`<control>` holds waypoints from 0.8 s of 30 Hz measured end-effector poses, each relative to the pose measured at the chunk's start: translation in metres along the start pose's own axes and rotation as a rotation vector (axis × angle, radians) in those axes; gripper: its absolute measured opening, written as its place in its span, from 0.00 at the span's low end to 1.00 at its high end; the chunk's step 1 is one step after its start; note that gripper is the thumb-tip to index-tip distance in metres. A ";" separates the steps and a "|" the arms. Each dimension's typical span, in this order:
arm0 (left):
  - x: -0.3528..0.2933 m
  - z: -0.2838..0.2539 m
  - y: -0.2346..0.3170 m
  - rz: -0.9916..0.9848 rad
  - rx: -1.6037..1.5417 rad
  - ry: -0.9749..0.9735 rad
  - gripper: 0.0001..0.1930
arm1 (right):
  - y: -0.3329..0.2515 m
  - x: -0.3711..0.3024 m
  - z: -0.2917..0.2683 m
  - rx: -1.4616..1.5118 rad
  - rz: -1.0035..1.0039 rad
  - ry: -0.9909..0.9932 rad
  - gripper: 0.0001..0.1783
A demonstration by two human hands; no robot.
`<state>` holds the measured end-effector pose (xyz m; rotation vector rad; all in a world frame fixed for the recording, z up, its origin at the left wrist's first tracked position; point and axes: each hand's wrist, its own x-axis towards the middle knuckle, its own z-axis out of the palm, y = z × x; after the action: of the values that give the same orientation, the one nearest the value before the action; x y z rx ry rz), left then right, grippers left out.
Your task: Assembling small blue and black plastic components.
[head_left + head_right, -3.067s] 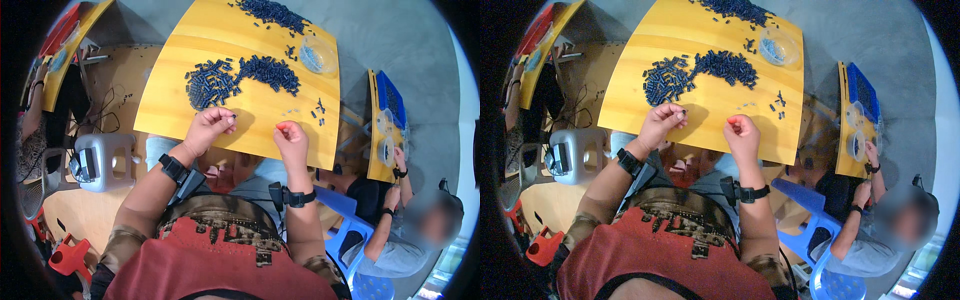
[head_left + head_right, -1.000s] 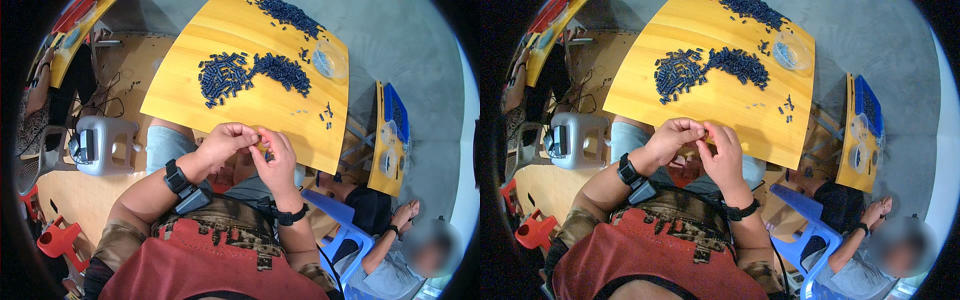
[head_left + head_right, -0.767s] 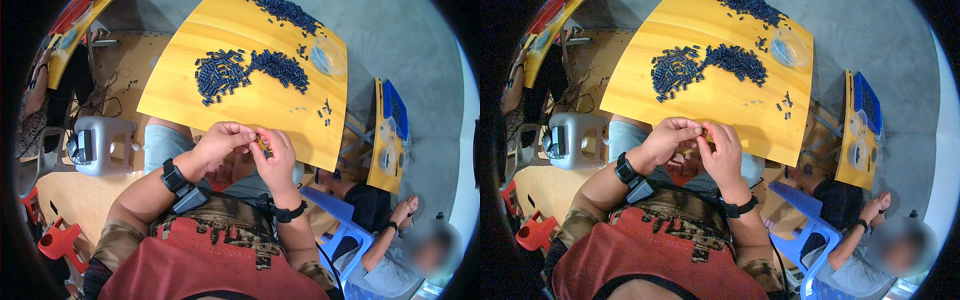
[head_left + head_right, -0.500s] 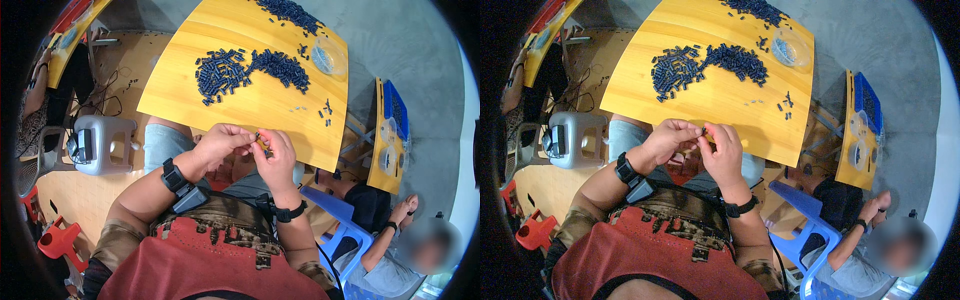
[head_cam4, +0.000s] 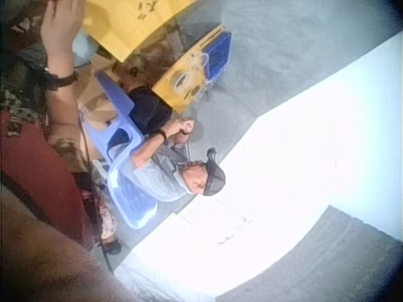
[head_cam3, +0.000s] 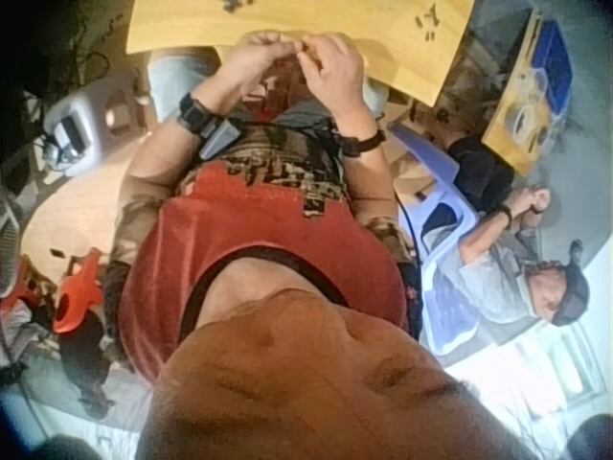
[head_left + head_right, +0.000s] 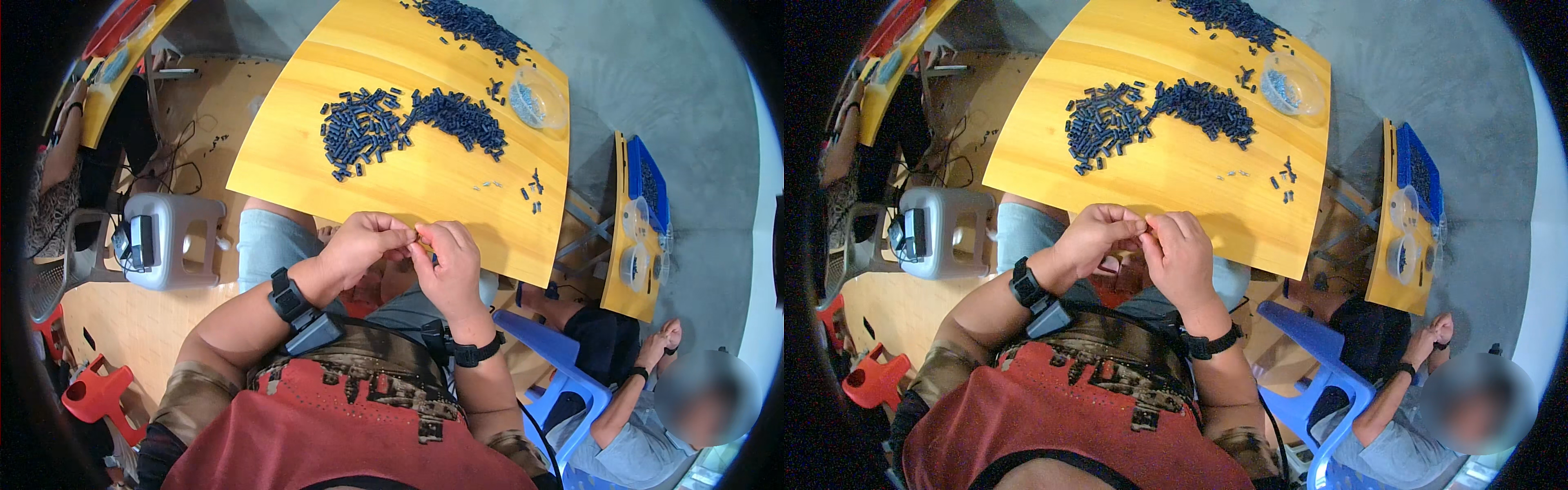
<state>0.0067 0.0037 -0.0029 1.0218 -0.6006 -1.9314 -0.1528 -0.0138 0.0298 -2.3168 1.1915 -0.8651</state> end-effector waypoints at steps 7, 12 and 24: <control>0.005 -0.001 0.000 0.015 0.004 0.007 0.08 | 0.001 -0.002 0.003 0.035 0.030 0.014 0.11; 0.005 0.001 0.000 -0.018 -0.026 0.020 0.08 | -0.001 -0.003 0.001 0.072 0.083 0.027 0.11; 0.010 -0.001 -0.001 -0.007 0.004 0.025 0.07 | 0.008 0.002 -0.005 0.105 0.080 -0.060 0.12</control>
<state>0.0042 -0.0041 -0.0085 1.0509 -0.5881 -1.9214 -0.1594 -0.0202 0.0295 -2.1811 1.1766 -0.8043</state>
